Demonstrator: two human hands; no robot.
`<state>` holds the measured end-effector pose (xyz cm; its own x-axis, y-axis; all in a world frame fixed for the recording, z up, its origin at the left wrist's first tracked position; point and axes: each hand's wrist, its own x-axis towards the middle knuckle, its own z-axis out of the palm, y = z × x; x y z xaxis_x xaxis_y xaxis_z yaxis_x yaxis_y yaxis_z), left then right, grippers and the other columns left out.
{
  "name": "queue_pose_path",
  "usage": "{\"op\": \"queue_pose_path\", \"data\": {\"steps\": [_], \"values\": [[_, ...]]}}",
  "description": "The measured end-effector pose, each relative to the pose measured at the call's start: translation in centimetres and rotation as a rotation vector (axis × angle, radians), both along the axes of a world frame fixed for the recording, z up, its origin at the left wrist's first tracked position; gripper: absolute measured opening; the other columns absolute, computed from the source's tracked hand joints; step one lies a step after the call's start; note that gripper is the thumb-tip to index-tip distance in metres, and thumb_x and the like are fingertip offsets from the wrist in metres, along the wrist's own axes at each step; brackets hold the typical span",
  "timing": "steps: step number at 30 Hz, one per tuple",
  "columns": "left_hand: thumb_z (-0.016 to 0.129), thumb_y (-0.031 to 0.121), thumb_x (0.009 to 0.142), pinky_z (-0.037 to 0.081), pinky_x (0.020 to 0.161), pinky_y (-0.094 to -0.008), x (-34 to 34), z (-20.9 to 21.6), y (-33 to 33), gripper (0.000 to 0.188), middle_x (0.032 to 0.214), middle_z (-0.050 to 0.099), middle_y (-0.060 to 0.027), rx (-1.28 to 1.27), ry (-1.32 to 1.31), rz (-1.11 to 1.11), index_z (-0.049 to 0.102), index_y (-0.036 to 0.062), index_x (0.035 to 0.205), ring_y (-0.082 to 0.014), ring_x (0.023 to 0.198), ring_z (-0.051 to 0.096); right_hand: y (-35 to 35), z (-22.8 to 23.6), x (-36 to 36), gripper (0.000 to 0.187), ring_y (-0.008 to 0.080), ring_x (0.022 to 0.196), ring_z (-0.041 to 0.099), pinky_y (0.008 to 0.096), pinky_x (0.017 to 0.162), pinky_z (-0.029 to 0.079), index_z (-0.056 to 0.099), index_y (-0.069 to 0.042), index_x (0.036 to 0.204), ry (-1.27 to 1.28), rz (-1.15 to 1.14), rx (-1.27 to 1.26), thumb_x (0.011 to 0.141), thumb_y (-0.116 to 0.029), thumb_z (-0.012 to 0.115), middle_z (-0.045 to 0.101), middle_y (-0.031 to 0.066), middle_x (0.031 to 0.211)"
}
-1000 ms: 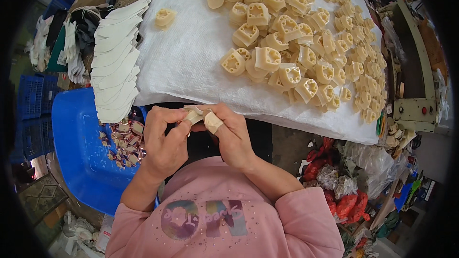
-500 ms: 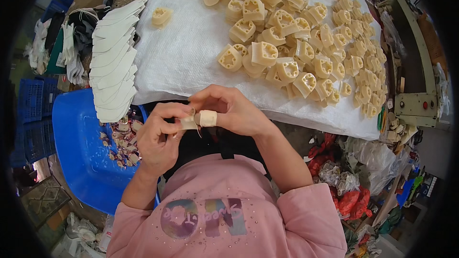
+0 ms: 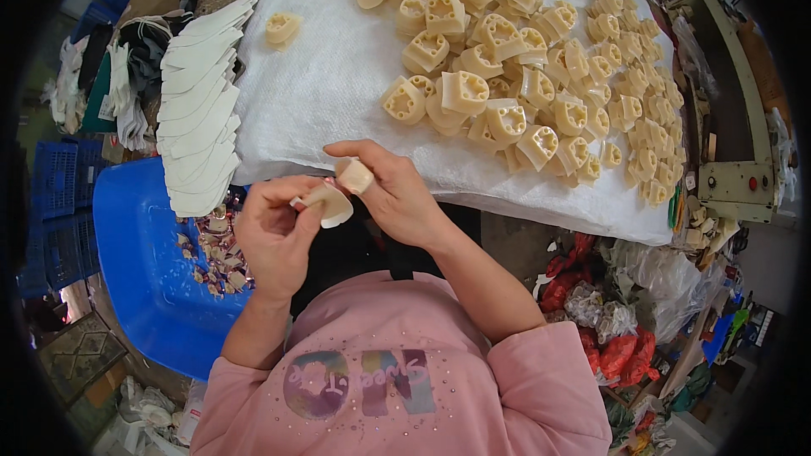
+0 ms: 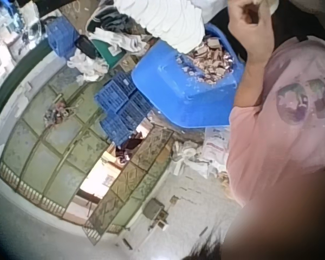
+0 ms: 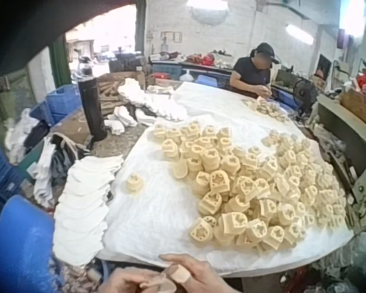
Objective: The person is manually assembling small white plastic shoe components into molds.
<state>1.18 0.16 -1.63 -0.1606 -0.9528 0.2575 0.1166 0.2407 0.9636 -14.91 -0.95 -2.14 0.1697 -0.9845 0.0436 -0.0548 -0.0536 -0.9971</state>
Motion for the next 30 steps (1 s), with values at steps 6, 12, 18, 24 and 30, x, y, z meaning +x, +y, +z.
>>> {"op": "queue_pose_path", "data": {"steps": [6,12,18,24,30], "values": [[0.063,-0.003,0.081,0.051,0.072,-0.0230,-0.3,0.1,-0.1,0.010,0.092,0.065,-0.0124,0.432,0.243,0.028,0.059,-0.0050,0.090,-0.0100,0.079,0.061,-0.3,-0.1,-0.7,0.021,0.0244,0.094,0.049,0.0345,0.084,0.038,0.057,-0.005,0.104,0.005,0.147,-0.242,0.083,-0.006,0.054,0.058,0.0090,0.102],[0.065,-0.003,0.081,0.051,0.068,-0.0225,-0.8,-0.1,-0.4,0.012,0.089,0.065,-0.0111,0.384,0.276,0.037,0.060,-0.0054,0.091,-0.0097,0.076,0.061,0.0,0.0,0.2,0.016,0.0245,0.089,0.046,0.0334,0.081,0.038,0.055,-0.005,0.094,0.050,-0.046,-0.275,0.079,-0.003,0.056,0.053,0.0083,0.094],[0.066,0.002,0.081,0.051,0.070,-0.0239,-0.6,0.8,-0.1,0.011,0.089,0.064,-0.0111,0.391,0.161,-0.045,0.060,-0.0036,0.090,-0.0120,0.079,0.061,-0.7,0.1,-0.7,0.010,0.0237,0.087,0.046,0.0342,0.080,0.036,0.056,-0.006,0.089,0.079,0.092,-0.289,0.080,-0.007,0.056,0.053,0.0059,0.090],[0.070,0.012,0.079,0.044,0.082,-0.0360,-0.5,-0.4,-0.6,0.013,0.088,0.062,-0.0139,-0.124,-0.264,0.126,0.064,0.0026,0.086,-0.0262,0.093,0.058,0.0,0.6,-0.5,0.006,0.0216,0.087,0.045,0.0334,0.082,0.034,0.056,-0.007,0.085,0.215,-0.019,-0.441,0.081,-0.010,0.059,0.054,0.0044,0.090],[0.071,0.007,0.075,0.044,0.079,-0.0314,0.3,0.7,-1.2,0.010,0.103,0.053,-0.0116,-0.365,-0.346,0.096,0.064,0.0032,0.082,-0.0220,0.094,0.051,-0.5,1.2,-2.0,0.035,0.0162,0.103,0.050,0.0312,0.087,0.040,0.058,-0.001,0.112,-0.104,0.115,-0.089,0.082,-0.019,0.064,0.054,0.0103,0.112]]}}
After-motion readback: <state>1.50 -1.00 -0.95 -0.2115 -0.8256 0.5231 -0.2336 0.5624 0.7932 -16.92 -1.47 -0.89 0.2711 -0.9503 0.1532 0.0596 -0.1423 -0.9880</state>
